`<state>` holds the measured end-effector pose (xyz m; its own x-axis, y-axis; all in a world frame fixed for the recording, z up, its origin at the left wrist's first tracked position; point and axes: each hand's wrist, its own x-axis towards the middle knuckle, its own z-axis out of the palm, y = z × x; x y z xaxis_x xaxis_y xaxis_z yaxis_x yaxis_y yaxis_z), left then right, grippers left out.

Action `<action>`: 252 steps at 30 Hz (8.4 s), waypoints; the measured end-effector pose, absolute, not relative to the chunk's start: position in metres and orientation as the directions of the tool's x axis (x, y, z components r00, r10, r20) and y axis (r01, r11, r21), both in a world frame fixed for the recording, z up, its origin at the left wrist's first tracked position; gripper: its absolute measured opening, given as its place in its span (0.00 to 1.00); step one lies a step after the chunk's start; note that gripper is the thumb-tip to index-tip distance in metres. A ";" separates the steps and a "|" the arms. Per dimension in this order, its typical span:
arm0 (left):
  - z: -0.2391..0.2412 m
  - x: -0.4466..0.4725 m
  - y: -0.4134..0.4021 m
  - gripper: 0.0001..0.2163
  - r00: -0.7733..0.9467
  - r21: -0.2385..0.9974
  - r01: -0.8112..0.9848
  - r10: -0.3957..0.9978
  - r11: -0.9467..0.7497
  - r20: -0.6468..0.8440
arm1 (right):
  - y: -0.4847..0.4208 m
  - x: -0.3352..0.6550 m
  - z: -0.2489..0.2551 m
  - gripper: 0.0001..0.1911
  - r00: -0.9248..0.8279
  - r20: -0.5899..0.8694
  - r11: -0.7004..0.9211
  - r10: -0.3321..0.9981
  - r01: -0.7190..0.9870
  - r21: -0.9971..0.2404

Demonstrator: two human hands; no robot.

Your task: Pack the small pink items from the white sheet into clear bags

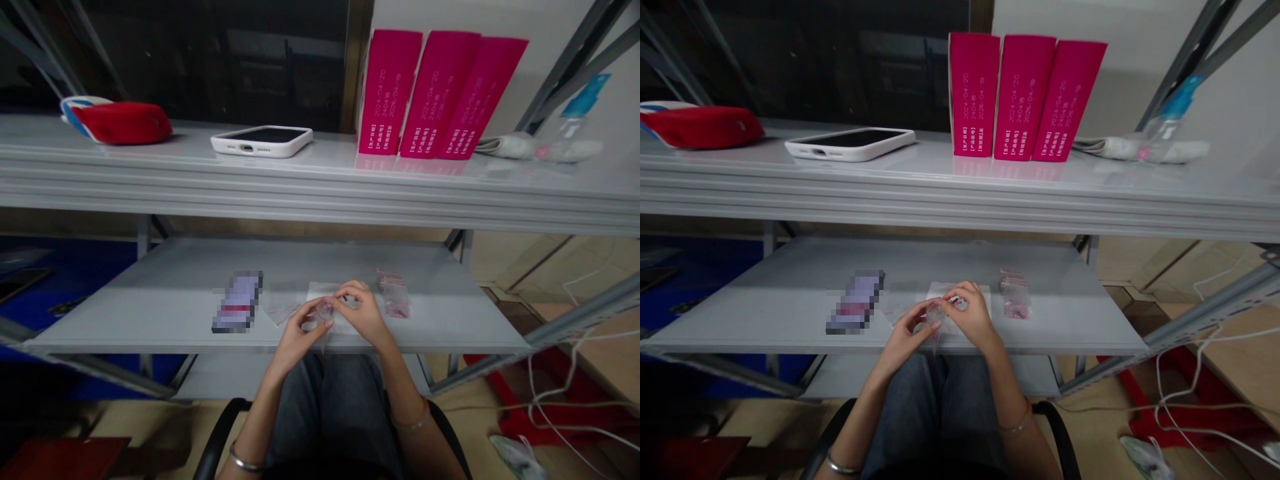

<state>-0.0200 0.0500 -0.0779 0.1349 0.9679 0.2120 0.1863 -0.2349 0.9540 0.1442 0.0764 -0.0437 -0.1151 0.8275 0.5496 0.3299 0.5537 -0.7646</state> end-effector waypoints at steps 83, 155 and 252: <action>-0.074 -0.022 0.049 0.20 0.083 0.932 0.248 0.964 -0.265 0.252 | 0.085 0.148 -0.069 0.09 0.108 0.615 0.533 0.781 0.399 -0.746; -0.056 0.004 0.041 0.08 -0.112 0.949 0.181 0.953 -0.258 0.280 | 0.054 0.136 -0.075 0.10 0.030 0.225 0.227 0.974 -0.148 -0.963; -0.043 -0.027 0.033 0.05 -0.145 0.769 0.588 0.903 -0.251 0.405 | 0.043 0.100 -0.069 0.14 -0.163 0.111 0.085 0.980 -0.159 -0.984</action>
